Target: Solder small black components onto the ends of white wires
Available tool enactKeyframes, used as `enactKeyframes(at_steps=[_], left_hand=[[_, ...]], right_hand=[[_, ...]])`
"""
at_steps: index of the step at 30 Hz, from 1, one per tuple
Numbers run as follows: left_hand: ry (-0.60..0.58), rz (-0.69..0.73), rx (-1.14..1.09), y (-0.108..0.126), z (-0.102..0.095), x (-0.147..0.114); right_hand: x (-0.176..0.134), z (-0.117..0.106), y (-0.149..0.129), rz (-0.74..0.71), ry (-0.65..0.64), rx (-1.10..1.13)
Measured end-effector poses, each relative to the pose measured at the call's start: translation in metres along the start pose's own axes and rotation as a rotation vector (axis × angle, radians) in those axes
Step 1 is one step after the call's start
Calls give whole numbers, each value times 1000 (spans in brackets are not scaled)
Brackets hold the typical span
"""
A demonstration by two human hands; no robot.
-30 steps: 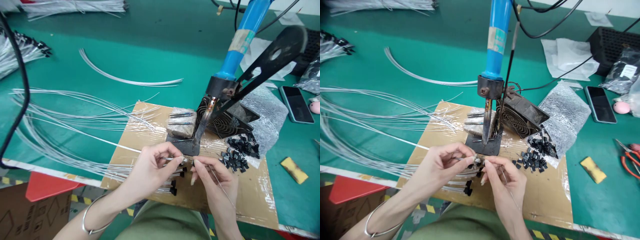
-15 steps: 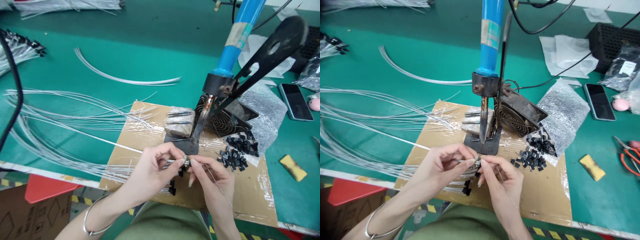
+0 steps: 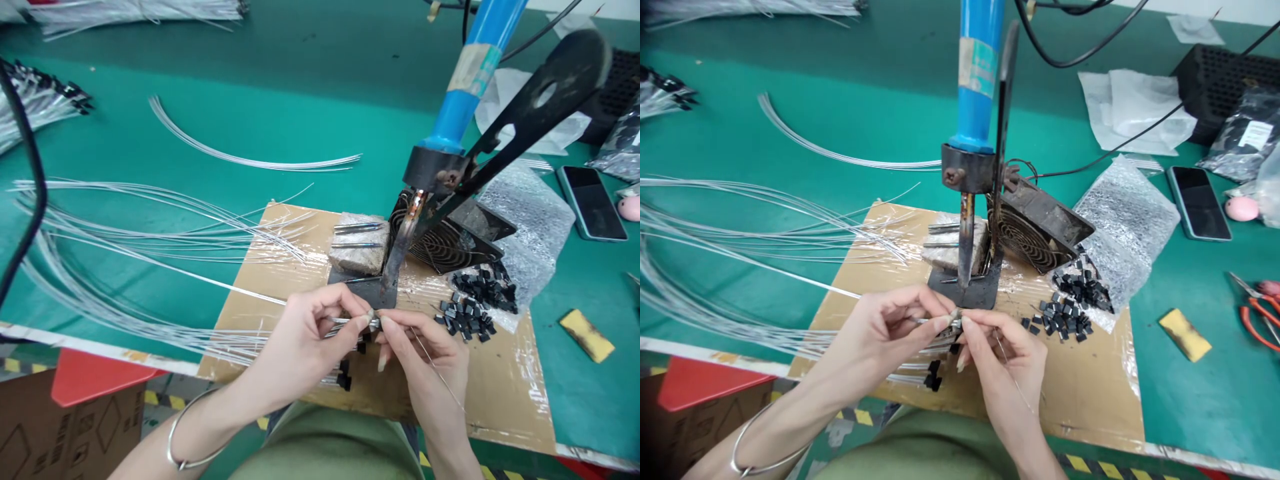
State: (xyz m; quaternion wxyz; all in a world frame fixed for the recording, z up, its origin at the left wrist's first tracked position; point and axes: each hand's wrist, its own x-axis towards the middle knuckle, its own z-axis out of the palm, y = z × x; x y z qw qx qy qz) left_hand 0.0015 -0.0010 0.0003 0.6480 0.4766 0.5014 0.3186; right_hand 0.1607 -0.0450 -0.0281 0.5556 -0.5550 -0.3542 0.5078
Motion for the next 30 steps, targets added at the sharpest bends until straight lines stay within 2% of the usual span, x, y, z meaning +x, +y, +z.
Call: enactKeyframes(at_steps=[4, 8, 12, 18, 22, 26, 30], left_hand=[[2, 3, 23, 1, 0, 1], [29, -14, 39, 2, 1, 3], [61, -14, 69, 0, 3, 5], [86, 0, 130, -1, 5, 7], [100, 3, 126, -1, 5, 9], [103, 9, 141, 1, 6, 11], [112, 10, 131, 1, 6, 12]], right_hand=[[-3, -5, 5, -26, 11, -122], [-10, -10, 11, -182, 18, -253], [-17, -12, 12, -160, 63, -347], [-18, -19, 8, -204, 143, -535], [-14, -20, 2, -266, 56, -427], [-12, -11, -3, -224, 93, -281], [-11, -4, -2, -235, 75, -254]])
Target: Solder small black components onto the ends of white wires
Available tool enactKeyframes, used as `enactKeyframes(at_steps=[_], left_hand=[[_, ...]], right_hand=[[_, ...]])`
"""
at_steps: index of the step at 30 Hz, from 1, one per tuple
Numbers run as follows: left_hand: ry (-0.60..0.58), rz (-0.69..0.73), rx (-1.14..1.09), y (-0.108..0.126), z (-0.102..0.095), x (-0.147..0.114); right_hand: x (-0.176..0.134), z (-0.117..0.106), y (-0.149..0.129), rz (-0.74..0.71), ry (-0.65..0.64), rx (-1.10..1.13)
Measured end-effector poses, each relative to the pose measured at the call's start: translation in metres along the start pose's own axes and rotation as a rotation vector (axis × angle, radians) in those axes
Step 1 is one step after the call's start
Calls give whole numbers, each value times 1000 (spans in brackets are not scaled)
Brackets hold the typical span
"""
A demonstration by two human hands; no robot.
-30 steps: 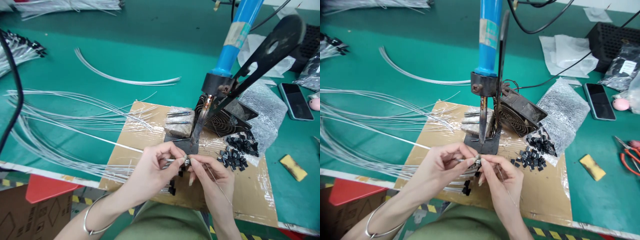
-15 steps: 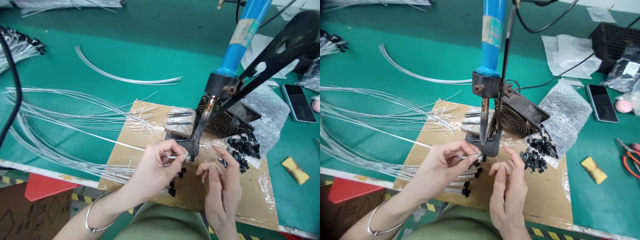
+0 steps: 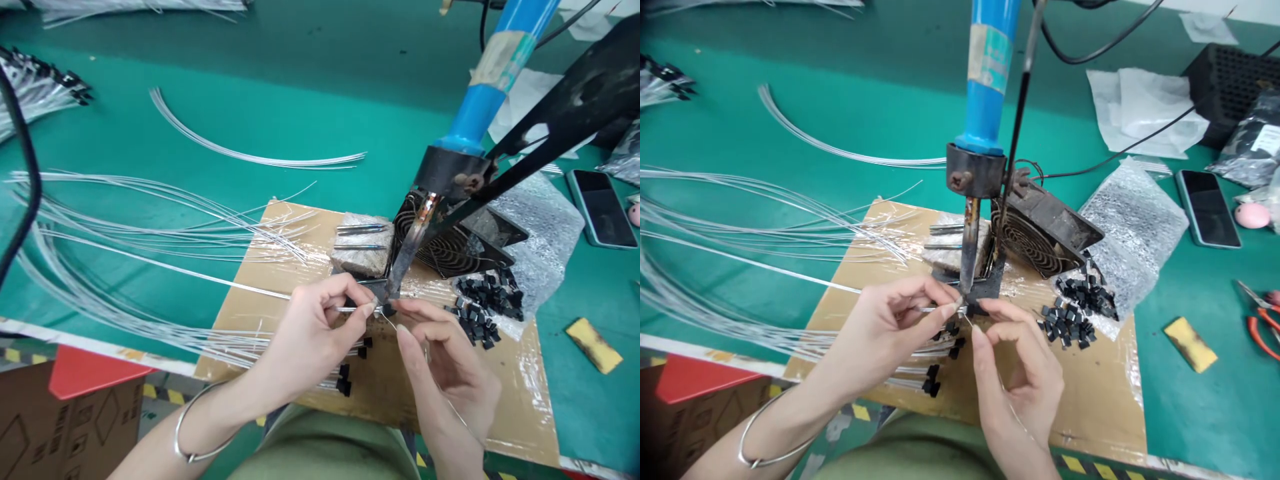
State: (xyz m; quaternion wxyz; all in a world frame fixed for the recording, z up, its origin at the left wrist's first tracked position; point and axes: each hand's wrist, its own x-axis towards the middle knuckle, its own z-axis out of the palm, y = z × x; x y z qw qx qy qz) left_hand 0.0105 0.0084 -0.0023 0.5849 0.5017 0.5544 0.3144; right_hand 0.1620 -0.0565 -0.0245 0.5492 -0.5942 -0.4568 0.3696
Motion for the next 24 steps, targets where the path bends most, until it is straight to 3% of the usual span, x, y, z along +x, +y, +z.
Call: enactKeyframes(at_steps=[24], left_hand=[[87, 42, 14, 8, 0, 5]], right_hand=[[5, 6, -7, 22, 56, -90]])
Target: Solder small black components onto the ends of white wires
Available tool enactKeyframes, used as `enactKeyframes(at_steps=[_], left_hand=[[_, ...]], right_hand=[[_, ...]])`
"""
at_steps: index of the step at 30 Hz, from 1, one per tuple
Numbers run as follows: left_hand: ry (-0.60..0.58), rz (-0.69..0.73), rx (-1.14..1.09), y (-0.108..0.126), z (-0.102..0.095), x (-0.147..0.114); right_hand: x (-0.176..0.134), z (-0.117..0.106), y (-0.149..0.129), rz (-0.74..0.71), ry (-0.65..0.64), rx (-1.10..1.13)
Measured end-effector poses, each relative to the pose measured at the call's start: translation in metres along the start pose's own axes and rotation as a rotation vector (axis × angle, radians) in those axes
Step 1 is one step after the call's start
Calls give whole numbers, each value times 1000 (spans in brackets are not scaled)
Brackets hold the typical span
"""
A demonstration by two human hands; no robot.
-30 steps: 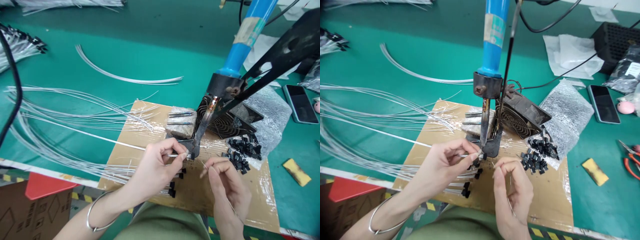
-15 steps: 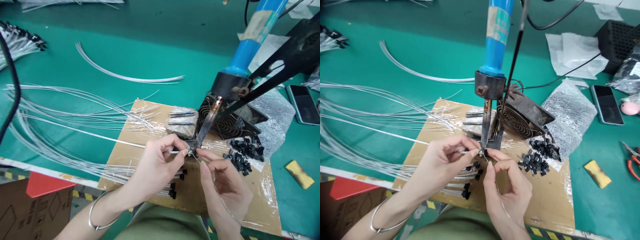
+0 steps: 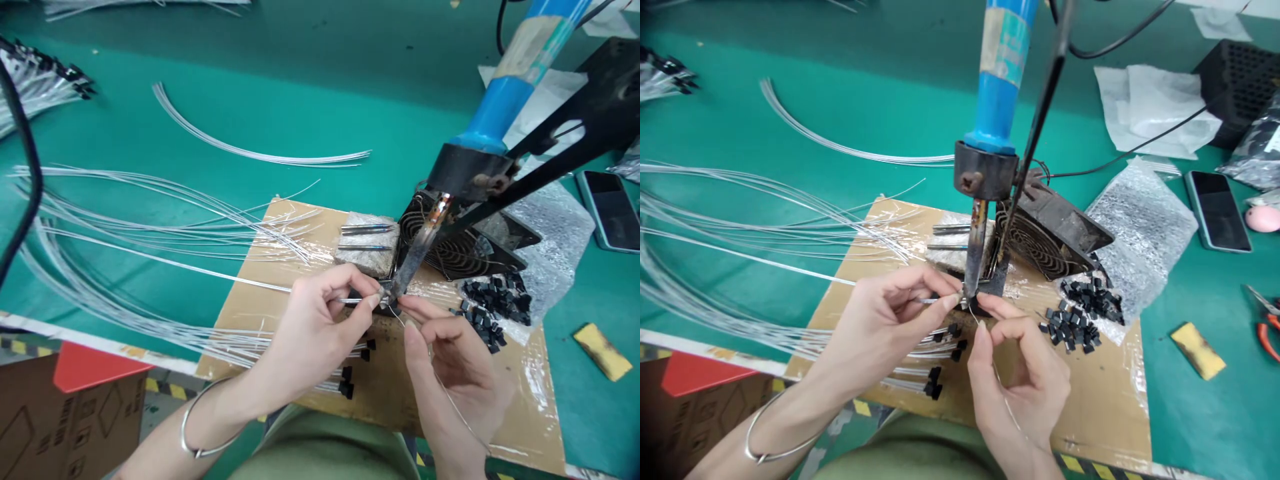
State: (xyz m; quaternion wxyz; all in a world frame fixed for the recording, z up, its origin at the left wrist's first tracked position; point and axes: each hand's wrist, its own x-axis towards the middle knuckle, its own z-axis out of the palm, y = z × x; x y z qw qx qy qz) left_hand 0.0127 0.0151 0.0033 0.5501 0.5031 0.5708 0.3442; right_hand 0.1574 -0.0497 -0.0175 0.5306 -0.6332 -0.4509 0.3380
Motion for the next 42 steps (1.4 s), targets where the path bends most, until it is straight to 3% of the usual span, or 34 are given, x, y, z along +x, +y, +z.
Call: enactKeyframes(at_steps=[6, 18, 24, 29, 42], left_hand=[[-1, 18, -9, -1, 0, -1], [-4, 40, 6, -1, -1, -2], [24, 98, 13, -3, 2, -2], [34, 132, 18, -4, 2, -5], [42, 132, 60, -6, 3, -4]], right_hand=[[0, 0, -1, 8, 18, 11], [2, -6, 8, -120, -40, -18], [2, -3, 4, -91, 14, 1], [4, -5, 9, -180, -24, -26], [2, 2, 5, -157, 36, -2]])
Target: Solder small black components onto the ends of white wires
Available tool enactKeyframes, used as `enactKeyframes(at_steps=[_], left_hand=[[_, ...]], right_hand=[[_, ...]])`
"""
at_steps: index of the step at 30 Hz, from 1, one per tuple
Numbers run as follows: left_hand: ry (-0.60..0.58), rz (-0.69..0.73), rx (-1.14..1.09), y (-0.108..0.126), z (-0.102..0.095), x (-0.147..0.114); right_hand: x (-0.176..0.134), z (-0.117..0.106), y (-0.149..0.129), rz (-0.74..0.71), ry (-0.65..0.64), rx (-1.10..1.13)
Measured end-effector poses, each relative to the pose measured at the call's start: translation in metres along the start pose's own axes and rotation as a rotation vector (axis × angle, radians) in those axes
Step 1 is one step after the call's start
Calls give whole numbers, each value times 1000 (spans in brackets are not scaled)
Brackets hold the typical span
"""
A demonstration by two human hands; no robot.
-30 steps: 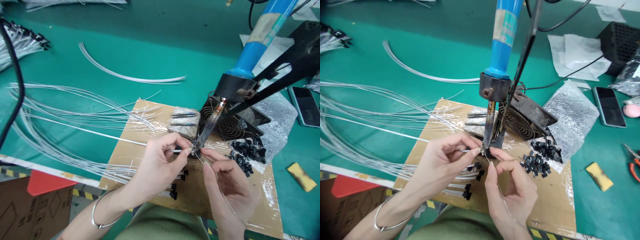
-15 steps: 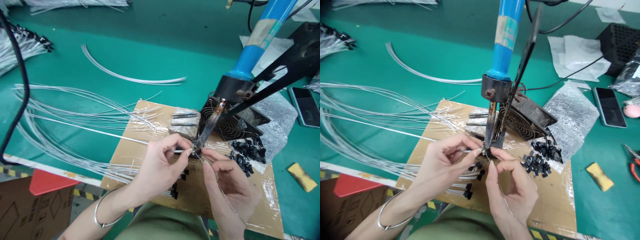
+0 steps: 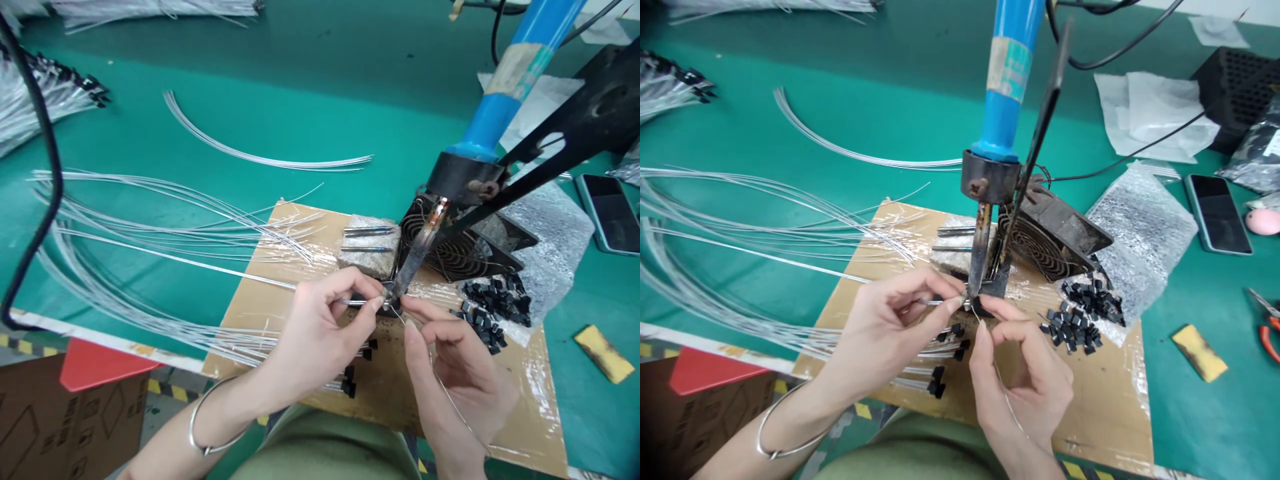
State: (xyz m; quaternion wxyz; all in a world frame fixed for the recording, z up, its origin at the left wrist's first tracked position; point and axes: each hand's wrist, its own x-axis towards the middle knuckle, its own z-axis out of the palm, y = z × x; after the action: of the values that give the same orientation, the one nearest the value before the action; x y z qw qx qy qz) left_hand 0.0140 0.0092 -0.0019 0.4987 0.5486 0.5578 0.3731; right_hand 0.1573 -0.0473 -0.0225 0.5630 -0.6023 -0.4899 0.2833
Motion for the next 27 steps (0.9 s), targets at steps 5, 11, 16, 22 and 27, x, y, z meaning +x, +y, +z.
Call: enactKeyframes(at_steps=[5, 11, 16, 22, 27], left_hand=[[0, 4, -9, 1, -1, 0], [-4, 7, -17, 0, -2, -1], [-2, -2, 14, -2, 0, 0], [-20, -3, -1, 0, -1, -2], [-21, -7, -12, 1, -2, -4]], right_hand=[[1, -2, 3, -54, -18, -38], [0, -1, 2, -30, -7, -33], [-1, -1, 1, -18, -6, -38], [-1, 2, 1, -47, 18, -40], [-2, 5, -1, -62, 38, -62]])
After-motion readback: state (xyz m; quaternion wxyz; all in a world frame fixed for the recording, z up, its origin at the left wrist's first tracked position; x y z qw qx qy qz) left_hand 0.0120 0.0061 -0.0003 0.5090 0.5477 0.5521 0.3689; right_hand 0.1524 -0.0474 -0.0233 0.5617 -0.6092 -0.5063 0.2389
